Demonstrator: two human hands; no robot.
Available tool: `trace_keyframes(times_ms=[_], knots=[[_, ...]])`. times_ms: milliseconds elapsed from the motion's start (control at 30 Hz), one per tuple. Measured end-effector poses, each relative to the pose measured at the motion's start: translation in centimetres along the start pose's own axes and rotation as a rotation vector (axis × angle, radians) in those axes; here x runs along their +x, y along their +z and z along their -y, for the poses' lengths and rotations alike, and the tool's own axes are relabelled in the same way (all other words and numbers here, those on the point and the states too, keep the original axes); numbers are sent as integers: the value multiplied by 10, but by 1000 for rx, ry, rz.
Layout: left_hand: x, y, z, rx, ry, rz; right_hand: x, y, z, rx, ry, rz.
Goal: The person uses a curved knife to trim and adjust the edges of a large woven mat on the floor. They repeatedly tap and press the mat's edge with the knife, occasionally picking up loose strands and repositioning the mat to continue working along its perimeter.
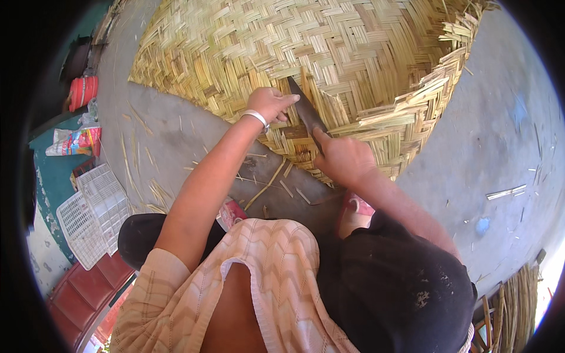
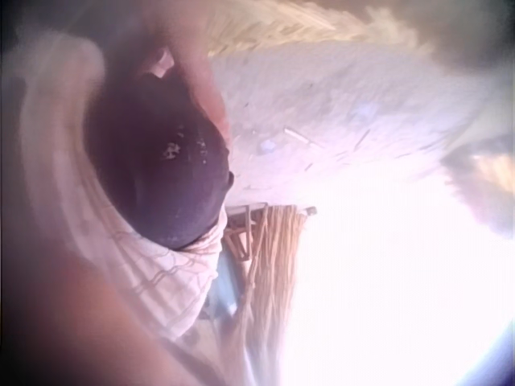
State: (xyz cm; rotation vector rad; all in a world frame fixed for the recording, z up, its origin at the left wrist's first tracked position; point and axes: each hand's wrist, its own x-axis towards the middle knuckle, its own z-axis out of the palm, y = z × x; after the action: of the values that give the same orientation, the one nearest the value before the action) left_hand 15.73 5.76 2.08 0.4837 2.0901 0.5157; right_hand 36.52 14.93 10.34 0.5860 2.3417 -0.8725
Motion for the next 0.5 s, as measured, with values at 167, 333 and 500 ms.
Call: trace_keyframes(times_ms=[167, 333, 500], knots=[[-3, 4, 13, 525, 187, -271, -35, -26, -10, 10, -3, 137], [-4, 14, 17, 498, 165, -332, -76, -54, -46, 506, -143, 151], [-7, 11, 9, 88, 204, -436, -79, -70, -50, 1200, -99, 270]])
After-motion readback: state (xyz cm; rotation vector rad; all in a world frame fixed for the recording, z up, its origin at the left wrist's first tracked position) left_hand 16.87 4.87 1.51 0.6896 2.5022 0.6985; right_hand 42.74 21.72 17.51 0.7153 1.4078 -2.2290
